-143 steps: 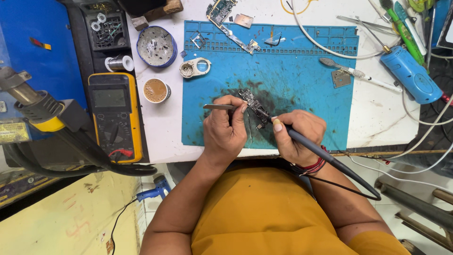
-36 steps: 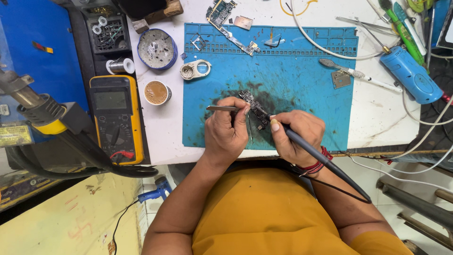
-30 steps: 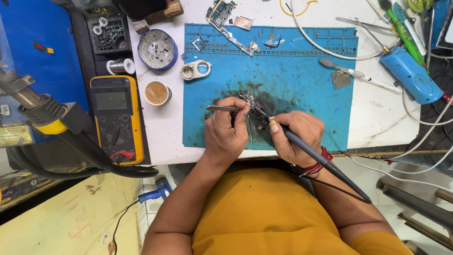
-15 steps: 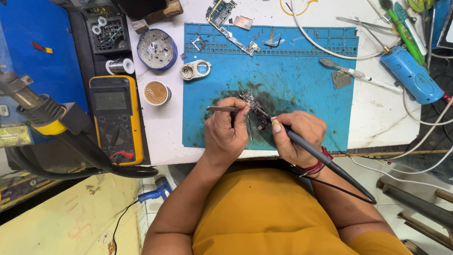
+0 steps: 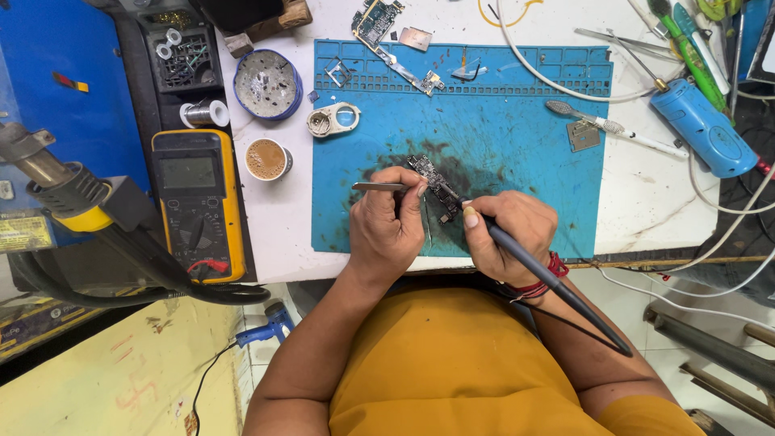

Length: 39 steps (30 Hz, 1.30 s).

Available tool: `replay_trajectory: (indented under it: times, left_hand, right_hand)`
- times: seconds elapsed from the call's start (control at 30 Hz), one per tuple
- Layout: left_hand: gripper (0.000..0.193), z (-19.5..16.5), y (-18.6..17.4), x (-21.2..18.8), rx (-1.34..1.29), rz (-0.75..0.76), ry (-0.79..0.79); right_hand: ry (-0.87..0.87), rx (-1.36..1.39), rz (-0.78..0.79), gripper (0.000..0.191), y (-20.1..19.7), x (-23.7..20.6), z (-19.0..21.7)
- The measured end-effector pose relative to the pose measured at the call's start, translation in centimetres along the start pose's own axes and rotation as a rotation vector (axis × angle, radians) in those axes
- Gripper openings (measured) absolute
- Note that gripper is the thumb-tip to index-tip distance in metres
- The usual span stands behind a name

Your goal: The person sits at a repair workbench and solders a disassembled phone motherboard, holding the board with tweezers in one hand and a soldering iron in the other. They reposition the board on the mat, touch components with the iron and a small metal tool, and briefly set the board down before resuming work.

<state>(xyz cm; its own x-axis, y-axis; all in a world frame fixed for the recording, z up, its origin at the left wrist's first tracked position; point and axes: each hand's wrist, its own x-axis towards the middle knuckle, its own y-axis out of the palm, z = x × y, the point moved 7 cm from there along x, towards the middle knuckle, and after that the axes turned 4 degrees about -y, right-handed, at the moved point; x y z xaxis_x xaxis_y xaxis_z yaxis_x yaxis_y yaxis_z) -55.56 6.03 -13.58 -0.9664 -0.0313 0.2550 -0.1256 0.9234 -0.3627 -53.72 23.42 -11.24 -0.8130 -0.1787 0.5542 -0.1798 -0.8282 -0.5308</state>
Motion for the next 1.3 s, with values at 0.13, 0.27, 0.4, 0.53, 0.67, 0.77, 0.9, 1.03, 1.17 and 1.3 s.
replay_trajectory:
  times: [0.13, 0.27, 0.4, 0.53, 0.67, 0.77, 0.9, 1.03, 1.17, 1.3]
  left_hand:
    - [0.017, 0.02, 0.02, -0.02, 0.001, -0.002, -0.004]
    - [0.017, -0.03, 0.04, 0.07, 0.010, -0.005, 0.009]
    - [0.017, -0.11, 0.02, 0.08, 0.010, -0.008, 0.015]
    - [0.017, -0.07, 0.02, 0.08, -0.001, 0.001, 0.000]
    - [0.017, -0.12, 0.01, 0.10, 0.011, -0.001, 0.009]
    - [0.017, -0.06, -0.08, 0.09, 0.013, -0.002, 0.007]
    - [0.017, -0.05, -0.23, 0.02, 0.012, -0.005, 0.014]
    - [0.016, -0.04, -0.22, -0.07, 0.009, -0.003, 0.011]
    - [0.016, -0.04, -0.24, -0.05, 0.011, -0.008, 0.011]
    - [0.016, -0.04, -0.31, 0.04, 0.007, -0.007, 0.008]
  right_hand:
    - [-0.003, 0.017, 0.000, 0.006, -0.05, 0.06, -0.02]
    - [0.007, 0.021, 0.007, 0.006, -0.09, 0.11, -0.09]
    - [0.030, 0.018, -0.004, 0.006, -0.20, 0.10, -0.11]
    - [0.020, 0.030, 0.005, 0.006, -0.07, 0.15, -0.01]
    - [0.025, 0.014, 0.001, 0.007, -0.10, 0.11, -0.12]
    - [0.027, 0.020, -0.001, 0.007, 0.02, 0.04, -0.15]
    - [-0.006, 0.017, 0.014, 0.006, 0.18, -0.07, 0.13]
    - [0.028, 0.035, -0.017, 0.007, 0.04, -0.14, -0.13]
    - [0.019, 0.029, 0.013, 0.007, 0.21, -0.17, -0.05]
    - [0.046, 0.021, -0.020, 0.007, 0.07, -0.10, -0.16]
